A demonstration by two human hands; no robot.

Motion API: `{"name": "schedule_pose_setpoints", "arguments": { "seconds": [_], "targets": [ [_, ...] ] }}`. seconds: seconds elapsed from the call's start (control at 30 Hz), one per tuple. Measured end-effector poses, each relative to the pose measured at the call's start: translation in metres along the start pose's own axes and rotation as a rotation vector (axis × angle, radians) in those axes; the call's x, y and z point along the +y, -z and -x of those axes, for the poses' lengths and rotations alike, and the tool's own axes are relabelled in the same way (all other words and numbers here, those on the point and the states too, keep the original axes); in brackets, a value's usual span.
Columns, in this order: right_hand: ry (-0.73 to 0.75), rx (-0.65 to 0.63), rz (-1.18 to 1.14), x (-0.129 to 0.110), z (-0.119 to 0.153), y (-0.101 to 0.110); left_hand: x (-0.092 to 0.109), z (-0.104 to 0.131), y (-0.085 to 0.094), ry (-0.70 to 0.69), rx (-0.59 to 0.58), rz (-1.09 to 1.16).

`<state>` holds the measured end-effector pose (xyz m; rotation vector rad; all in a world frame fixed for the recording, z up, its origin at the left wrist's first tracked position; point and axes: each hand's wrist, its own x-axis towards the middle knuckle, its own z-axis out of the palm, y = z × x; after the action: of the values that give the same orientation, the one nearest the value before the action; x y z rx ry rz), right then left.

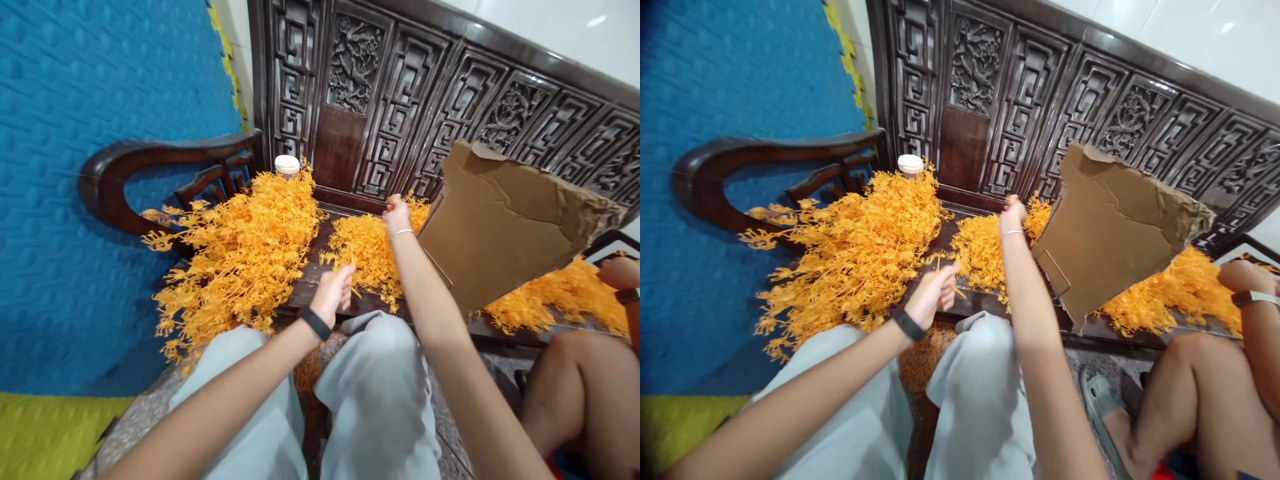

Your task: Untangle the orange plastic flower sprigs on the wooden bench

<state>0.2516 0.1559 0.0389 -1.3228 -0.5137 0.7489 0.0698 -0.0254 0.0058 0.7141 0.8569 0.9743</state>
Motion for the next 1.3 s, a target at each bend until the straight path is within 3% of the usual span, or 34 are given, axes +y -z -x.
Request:
{"name": "schedule_pose_setpoints", "arguments": {
  "seconds": [0.03, 0.07, 0.13, 0.23, 0.37, 0.5, 0.6, 0.73, 0.8, 0.9, 1.0, 1.07, 1.3],
  "targets": [
    [-0.033, 0.085, -0.014, -0.005, -0.012, 0.009, 0.000, 0.004, 0.005, 0.055, -0.026, -0.003],
    [-0.016, 0.084, -0.026, -0.010, -0.022, 0.018, 0.001, 0.006, 0.010, 0.083, -0.031, 0.005],
    [0.056, 0.032, -0.061, -0.015, -0.036, 0.031, 0.006, 0.005, 0.022, 0.057, -0.036, 0.016],
    [0.087, -0.043, -0.036, -0.007, -0.040, 0.032, 0.015, -0.004, 0.038, 0.026, -0.020, 0.017],
    [0.154, -0.062, 0.199, 0.017, -0.031, 0.021, 0.018, -0.007, 0.051, 0.073, -0.007, 0.051],
    [0.401, -0.209, 0.395, 0.035, -0.025, 0.025, 0.023, -0.002, 0.058, 0.028, -0.079, 0.081],
    [0.582, -0.236, 0.561, 0.043, -0.013, 0.034, 0.033, 0.001, 0.064, -0.019, -0.097, 0.151],
    [0.720, -0.334, 0.543, 0.044, 0.022, 0.036, 0.046, 0.004, 0.069, -0.088, -0.088, 0.230],
    [0.617, -0.453, 0.395, 0.037, 0.045, 0.031, 0.050, 0.004, 0.070, -0.130, -0.077, 0.247],
    [0.294, -0.625, 0.228, 0.021, 0.077, 0.021, 0.055, 0.001, 0.070, -0.169, -0.062, 0.264],
    [-0.037, -0.715, 0.181, 0.007, 0.101, 0.017, 0.057, -0.004, 0.069, -0.186, -0.047, 0.275],
    [-0.162, -0.771, 0.171, 0.002, 0.111, 0.018, 0.059, -0.007, 0.068, -0.199, -0.029, 0.278],
    [-0.127, -0.875, 0.132, 0.007, 0.119, 0.029, 0.058, -0.014, 0.066, -0.191, 0.020, 0.260]
  ]
}}
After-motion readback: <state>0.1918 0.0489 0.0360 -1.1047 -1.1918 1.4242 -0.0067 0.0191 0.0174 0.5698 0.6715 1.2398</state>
